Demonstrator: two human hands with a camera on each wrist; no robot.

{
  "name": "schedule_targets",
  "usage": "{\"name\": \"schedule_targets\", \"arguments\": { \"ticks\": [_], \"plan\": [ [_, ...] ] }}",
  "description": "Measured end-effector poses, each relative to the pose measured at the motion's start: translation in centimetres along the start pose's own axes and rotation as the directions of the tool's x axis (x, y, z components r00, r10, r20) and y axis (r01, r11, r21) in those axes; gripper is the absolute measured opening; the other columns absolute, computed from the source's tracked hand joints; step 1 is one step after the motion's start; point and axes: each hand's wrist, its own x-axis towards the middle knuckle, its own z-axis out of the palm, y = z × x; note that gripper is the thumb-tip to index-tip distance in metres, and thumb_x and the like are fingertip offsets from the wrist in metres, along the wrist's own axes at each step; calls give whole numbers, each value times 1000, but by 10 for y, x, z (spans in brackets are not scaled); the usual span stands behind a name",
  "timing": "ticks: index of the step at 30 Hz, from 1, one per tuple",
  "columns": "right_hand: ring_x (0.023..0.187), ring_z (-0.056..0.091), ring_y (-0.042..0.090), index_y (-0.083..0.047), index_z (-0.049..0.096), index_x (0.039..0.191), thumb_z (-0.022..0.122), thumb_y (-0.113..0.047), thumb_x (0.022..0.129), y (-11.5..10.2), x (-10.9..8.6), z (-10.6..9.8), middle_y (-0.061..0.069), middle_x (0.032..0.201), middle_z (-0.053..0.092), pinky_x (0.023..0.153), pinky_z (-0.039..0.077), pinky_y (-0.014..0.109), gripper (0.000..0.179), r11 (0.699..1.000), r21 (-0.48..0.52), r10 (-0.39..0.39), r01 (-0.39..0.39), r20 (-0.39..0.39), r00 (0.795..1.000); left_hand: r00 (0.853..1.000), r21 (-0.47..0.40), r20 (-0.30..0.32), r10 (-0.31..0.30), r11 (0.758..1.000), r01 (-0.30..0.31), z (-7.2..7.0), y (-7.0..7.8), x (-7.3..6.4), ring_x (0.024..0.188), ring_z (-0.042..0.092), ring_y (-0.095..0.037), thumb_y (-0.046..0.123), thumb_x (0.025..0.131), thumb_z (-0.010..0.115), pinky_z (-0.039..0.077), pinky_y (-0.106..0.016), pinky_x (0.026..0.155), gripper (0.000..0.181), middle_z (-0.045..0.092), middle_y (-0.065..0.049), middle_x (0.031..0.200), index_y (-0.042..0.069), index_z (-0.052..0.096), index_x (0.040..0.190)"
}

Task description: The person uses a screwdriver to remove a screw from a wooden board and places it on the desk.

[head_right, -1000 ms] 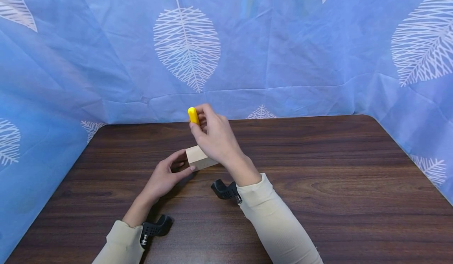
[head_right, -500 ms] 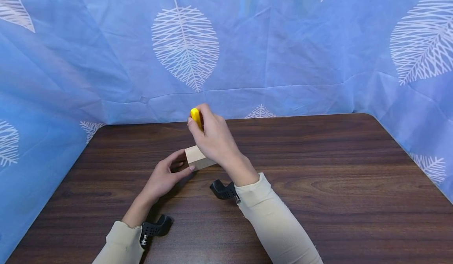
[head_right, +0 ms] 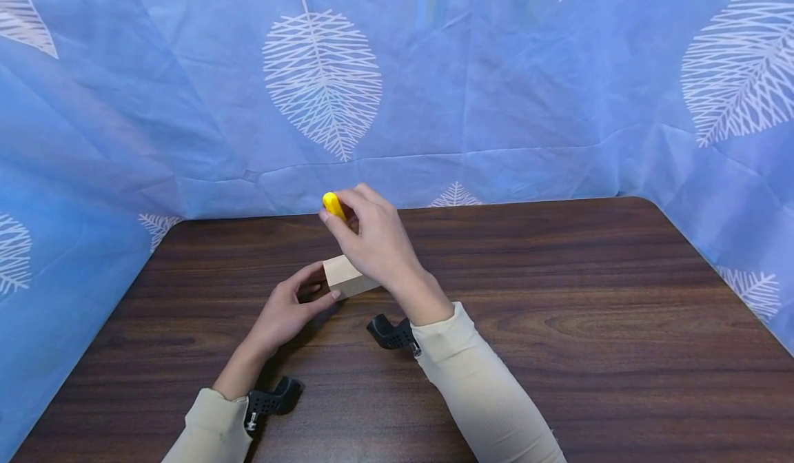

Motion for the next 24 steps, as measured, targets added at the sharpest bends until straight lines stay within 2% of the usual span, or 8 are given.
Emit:
{"name": "schedule_targets", "arguments": {
  "ticks": [5, 12, 18, 24],
  "plan": [
    [88, 69, 17, -6, 77, 120, 75, -19, 102, -1, 1, -1, 6, 105, 74, 82, 63, 32, 22, 1000, 17, -1, 1, -2, 1000, 1000, 2, 2, -8, 1000, 8, 0, 1, 0, 140, 61, -36, 27, 98, 81, 51, -56, 118, 65, 64, -13, 152, 17, 56, 158],
    [83, 74, 16, -6, 72, 120, 77, -14, 101, -3, 1, -5, 5, 100, 77, 79, 64, 32, 21, 997, 53, 53, -53, 0, 999, 1000, 2, 0, -14, 1000, 14, 0, 1, 0, 141, 61, -36, 26, 98, 82, 51, -56, 118, 65, 64, -13, 152, 18, 56, 157],
    [87, 74, 17, -5, 70, 119, 71, -13, 101, -2, 1, -8, 7, 104, 76, 85, 64, 31, 20, 998, 49, 44, -44, -8, 999, 1000, 9, -2, -9, 1000, 9, 1, 0, 0, 139, 61, -37, 26, 98, 81, 51, -57, 116, 66, 64, -14, 152, 18, 55, 158],
    [87, 73, 16, -7, 70, 119, 68, -12, 101, -2, 1, -7, 5, 103, 76, 83, 64, 33, 19, 997, 55, 61, -61, -8, 998, 1000, 21, -6, -15, 1000, 15, 1, 0, 1, 138, 62, -38, 27, 99, 81, 52, -59, 115, 66, 64, -15, 151, 17, 54, 159]
  ]
}}
